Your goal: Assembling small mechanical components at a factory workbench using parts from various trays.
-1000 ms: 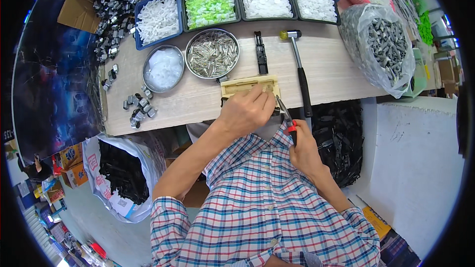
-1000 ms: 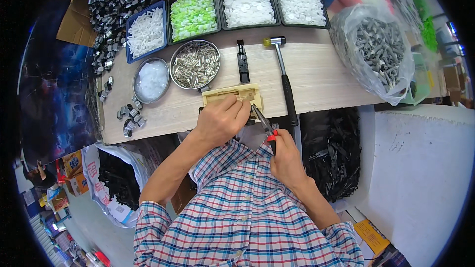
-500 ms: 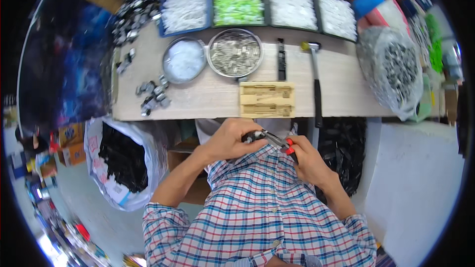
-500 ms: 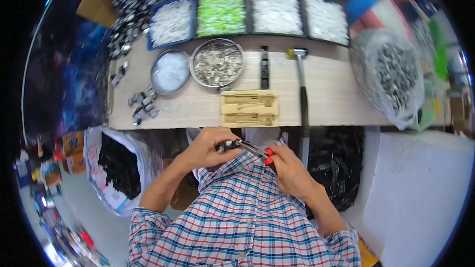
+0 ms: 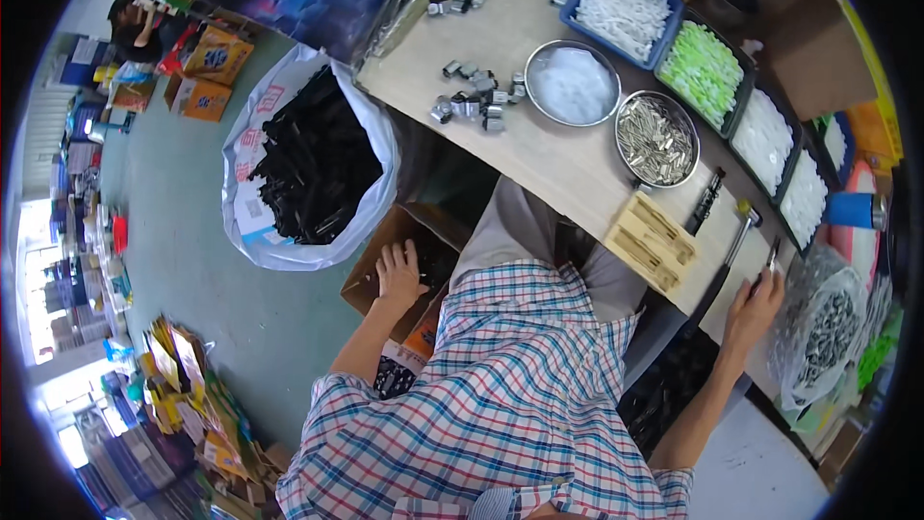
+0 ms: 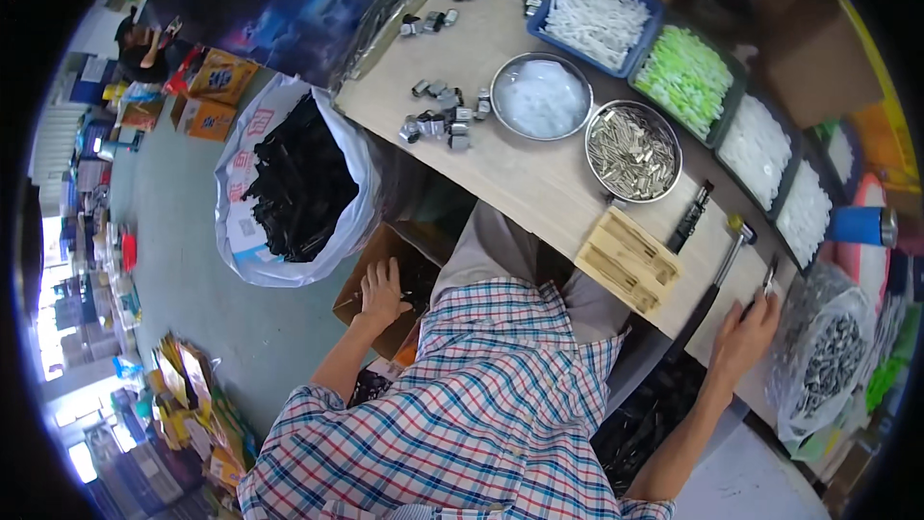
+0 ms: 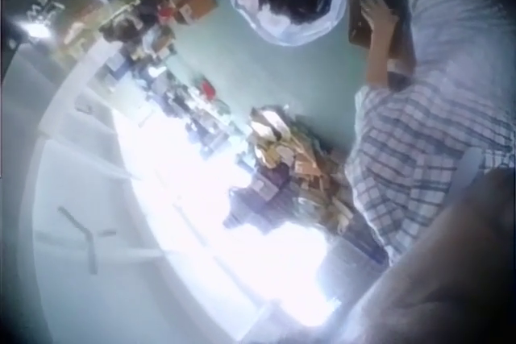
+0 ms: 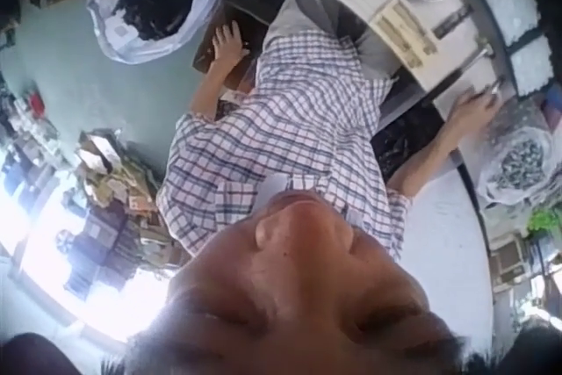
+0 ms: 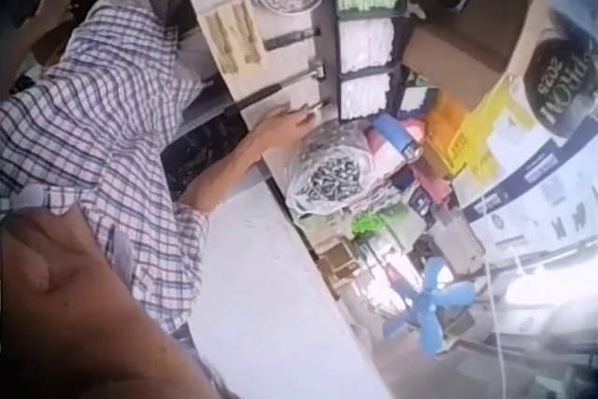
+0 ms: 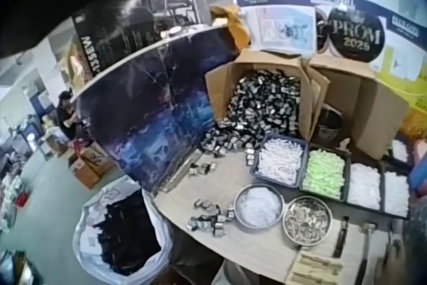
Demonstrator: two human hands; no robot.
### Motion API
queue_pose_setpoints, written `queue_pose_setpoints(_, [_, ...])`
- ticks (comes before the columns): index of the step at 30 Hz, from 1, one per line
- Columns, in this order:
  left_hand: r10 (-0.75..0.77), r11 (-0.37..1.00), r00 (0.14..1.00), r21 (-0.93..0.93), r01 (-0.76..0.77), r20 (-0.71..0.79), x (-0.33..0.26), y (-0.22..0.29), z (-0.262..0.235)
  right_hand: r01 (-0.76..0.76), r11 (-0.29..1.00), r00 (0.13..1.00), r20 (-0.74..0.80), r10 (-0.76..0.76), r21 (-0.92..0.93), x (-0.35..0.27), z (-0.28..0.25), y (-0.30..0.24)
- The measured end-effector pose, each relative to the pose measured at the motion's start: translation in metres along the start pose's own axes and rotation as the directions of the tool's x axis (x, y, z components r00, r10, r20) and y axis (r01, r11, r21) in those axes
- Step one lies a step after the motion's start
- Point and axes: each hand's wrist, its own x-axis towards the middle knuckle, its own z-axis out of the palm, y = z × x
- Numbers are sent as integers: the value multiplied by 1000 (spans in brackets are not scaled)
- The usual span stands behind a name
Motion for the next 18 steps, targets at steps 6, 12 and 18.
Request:
queue_pose_setpoints(6, [-111, 884, 985, -467, 37, -132, 91, -39, -119, 254, 891, 909, 223, -353, 376, 70, 12, -68])
queue_pose_setpoints(12, [-98, 982, 748, -56, 178, 657, 111, -166, -57, 247, 869, 865, 307, -398, 429, 94, 25, -67])
queue_pose_setpoints(18, [42, 984, 735, -156, 88, 677, 129, -167, -46, 323, 900, 887, 238, -396, 294, 93, 24, -64])
